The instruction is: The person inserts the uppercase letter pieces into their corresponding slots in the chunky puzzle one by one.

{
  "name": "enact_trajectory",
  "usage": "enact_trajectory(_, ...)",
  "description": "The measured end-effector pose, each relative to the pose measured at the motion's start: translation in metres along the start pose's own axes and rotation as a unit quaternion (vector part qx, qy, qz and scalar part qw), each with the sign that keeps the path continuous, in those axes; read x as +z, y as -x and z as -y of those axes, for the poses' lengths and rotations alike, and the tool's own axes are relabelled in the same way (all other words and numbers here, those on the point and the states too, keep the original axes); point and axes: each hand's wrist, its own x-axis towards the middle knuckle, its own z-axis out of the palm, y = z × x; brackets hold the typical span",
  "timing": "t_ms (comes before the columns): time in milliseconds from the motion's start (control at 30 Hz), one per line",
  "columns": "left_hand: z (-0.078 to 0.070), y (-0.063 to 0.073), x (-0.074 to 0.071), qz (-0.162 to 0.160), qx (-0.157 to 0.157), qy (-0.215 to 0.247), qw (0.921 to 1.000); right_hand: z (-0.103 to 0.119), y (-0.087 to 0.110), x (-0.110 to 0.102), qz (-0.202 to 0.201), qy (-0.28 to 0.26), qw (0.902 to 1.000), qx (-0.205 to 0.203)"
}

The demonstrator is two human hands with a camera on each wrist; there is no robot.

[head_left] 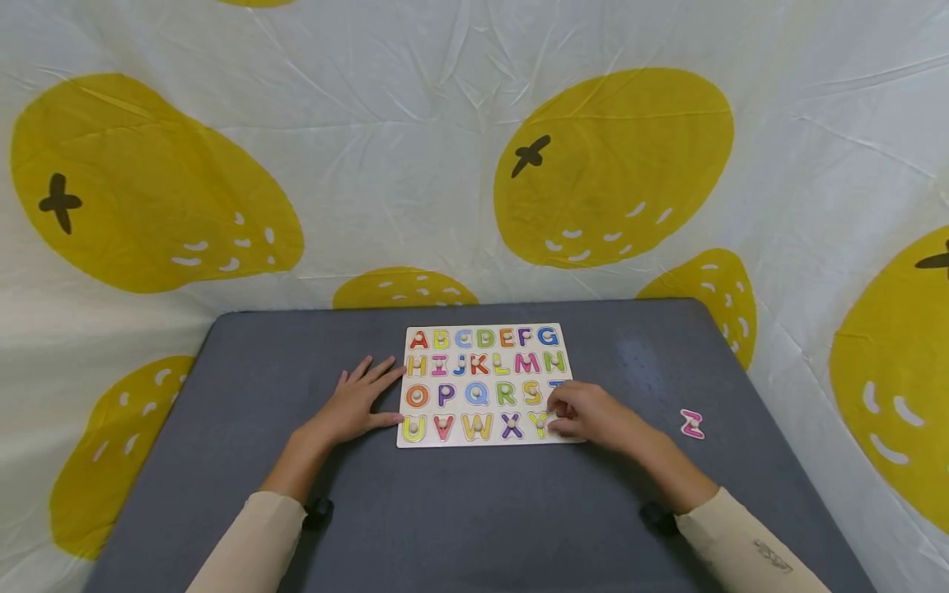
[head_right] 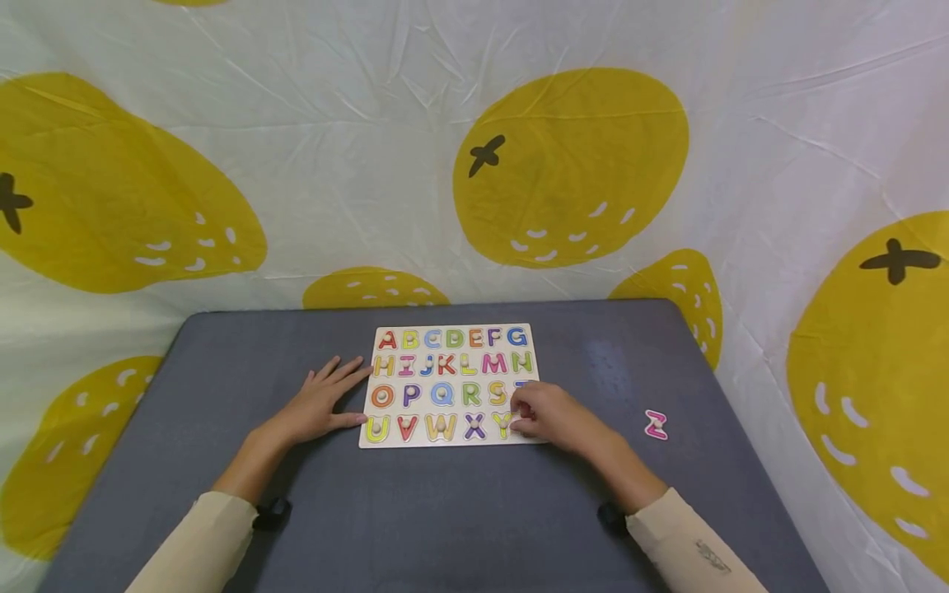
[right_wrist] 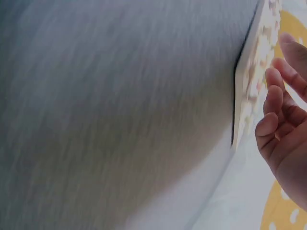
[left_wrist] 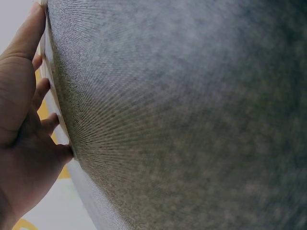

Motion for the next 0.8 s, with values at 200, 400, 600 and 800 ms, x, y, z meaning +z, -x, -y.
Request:
enact_trajectory(200,0.0,0.0,0.0,0.001,-0.001,0.002,1.0,-0.023,0.021,-0.02,-0.042,0.003,0.9991,-0.002)
enact_trajectory(400,-0.001,0.0,-0.001,0.003,-0.004,0.002,1.0,-0.05,0.047,-0.039,-0.091,0.034,0.995,0.023)
enact_trajectory(600,-0.003,0.0,-0.002,0.007,-0.007,0.001,1.0,-0.072,0.074,-0.058,-0.09,0.015,0.9927,0.078)
enact_trajectory(800,-0.003,0.001,-0.003,0.008,-0.008,0.001,0.9999,-0.091,0.1,-0.073,-0.063,-0.002,0.9894,0.131)
